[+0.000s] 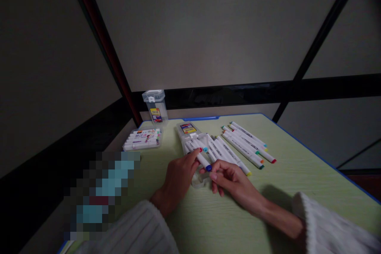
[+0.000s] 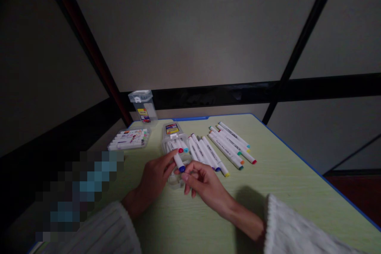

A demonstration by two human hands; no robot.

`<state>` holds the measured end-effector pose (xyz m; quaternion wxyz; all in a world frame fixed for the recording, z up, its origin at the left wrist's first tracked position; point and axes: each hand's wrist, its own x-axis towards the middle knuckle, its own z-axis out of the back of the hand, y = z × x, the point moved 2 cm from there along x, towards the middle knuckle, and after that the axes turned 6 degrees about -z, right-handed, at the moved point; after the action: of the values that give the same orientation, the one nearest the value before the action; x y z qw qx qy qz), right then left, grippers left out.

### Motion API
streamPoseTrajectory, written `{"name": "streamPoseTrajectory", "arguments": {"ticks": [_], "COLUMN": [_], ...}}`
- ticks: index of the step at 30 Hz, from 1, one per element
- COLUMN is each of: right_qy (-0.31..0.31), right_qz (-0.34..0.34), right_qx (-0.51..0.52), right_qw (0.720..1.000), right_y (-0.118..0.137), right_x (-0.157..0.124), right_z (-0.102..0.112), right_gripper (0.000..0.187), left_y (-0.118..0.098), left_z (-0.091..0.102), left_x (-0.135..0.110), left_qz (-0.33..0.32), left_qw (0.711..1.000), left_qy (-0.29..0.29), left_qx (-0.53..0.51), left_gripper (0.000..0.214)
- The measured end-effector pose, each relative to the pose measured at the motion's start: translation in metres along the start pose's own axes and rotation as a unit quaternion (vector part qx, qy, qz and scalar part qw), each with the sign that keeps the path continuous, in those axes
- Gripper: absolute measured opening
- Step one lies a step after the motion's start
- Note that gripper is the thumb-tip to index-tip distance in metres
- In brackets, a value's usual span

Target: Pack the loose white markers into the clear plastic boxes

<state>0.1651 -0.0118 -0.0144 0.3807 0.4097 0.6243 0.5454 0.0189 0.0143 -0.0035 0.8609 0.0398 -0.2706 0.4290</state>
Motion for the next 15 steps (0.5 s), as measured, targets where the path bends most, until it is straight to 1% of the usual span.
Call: {"name": "streamPoseTrajectory", "arguments": {"ticks": [5,10,15], "right_qy": [0.018,0.022,0.019], "right_qz": [-0.014,-0.026,-0.013], "right_qx": [0.009,0.010,0.012], "right_qw": [1.000,0.999,1.000], "right_y": [-0.0003,0.0018,0.0036], "right_x": [-0.0008,-0.0014,-0.0013], "right_z": [-0.0014,-0.0013,-0.0006], "right_gripper": [0.034,0.034,0.033], "left_y": [0.0014,0.0016,0.0007], "left_z": [-0.0021,-0.0033,-0.0013], "left_x": [0.0000,0.0006,0.0010], "left_qz": [0.022,0.054,0.078], "left_qw": [0.999,0.997,0.994], "left_qy": [0.031,0.062,0.081], "left_qx": [0.000,0.009,0.007], "left_gripper": [0.041,0.044,0.049]}}
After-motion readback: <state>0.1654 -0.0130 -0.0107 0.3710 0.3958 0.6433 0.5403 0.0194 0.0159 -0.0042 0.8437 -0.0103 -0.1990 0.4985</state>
